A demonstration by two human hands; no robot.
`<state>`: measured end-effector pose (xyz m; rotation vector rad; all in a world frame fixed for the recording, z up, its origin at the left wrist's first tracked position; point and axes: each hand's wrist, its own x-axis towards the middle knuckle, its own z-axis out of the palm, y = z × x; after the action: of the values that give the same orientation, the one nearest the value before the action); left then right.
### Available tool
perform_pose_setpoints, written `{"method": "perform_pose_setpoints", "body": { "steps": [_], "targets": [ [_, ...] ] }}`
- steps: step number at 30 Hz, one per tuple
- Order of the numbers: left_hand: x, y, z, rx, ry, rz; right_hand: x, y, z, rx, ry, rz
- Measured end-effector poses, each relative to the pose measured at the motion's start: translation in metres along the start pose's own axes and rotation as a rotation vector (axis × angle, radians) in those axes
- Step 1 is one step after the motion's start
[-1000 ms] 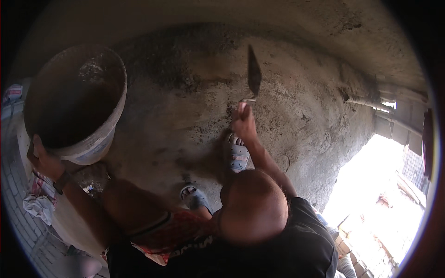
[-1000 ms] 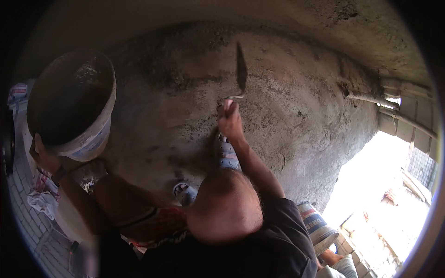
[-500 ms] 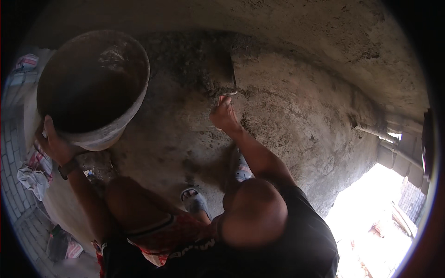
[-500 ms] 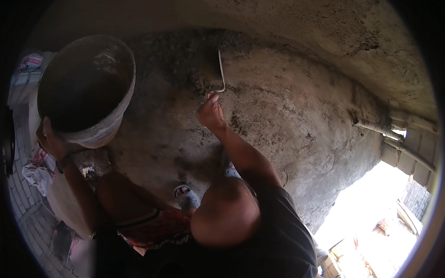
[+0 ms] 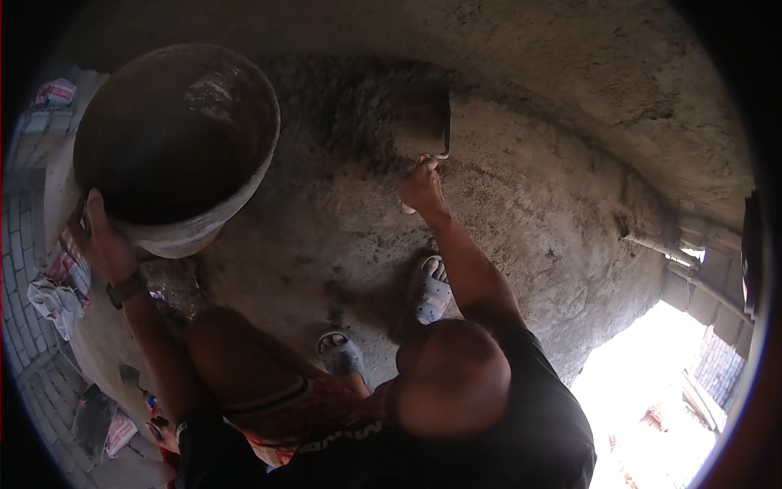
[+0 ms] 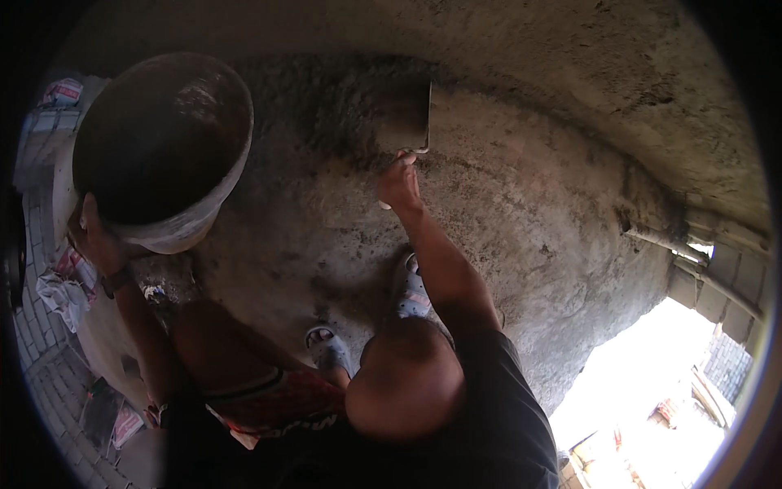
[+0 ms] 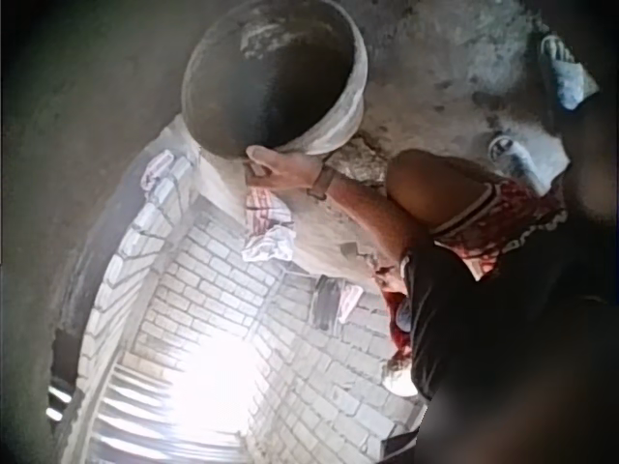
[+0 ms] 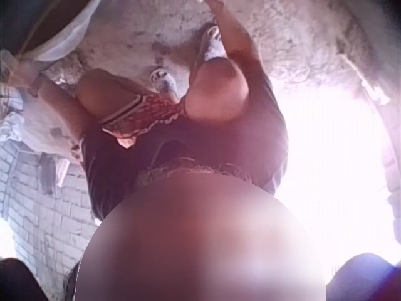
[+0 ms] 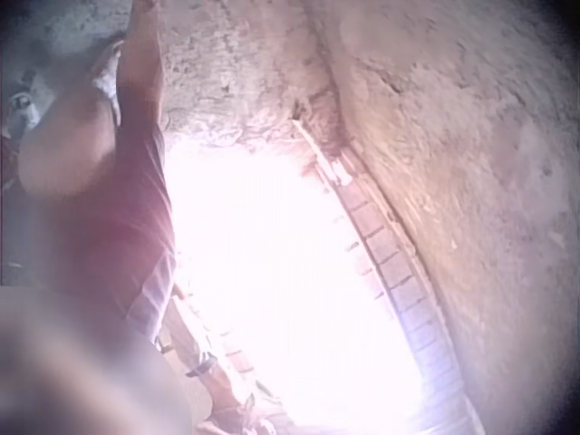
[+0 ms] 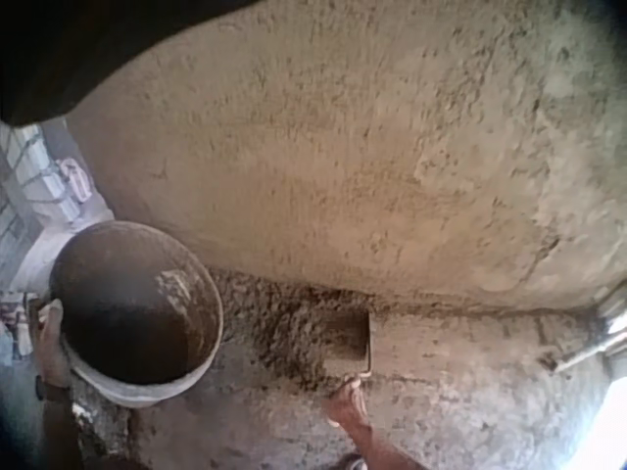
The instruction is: Applying and smoothing cement on a low section of a wall or floor using a trowel.
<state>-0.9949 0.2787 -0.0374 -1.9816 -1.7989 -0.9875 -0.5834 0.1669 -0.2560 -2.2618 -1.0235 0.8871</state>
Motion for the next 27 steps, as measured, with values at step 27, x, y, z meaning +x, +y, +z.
{"method": "perform_pose_setpoints", "body": {
  "steps": [27],
  "targets": [
    [-0.006,-0.022,-0.017,-0.077,0.060,-0.214,0.175,-0.062,-0.085,-1.087,-0.169,-0.402]
  ]
}}
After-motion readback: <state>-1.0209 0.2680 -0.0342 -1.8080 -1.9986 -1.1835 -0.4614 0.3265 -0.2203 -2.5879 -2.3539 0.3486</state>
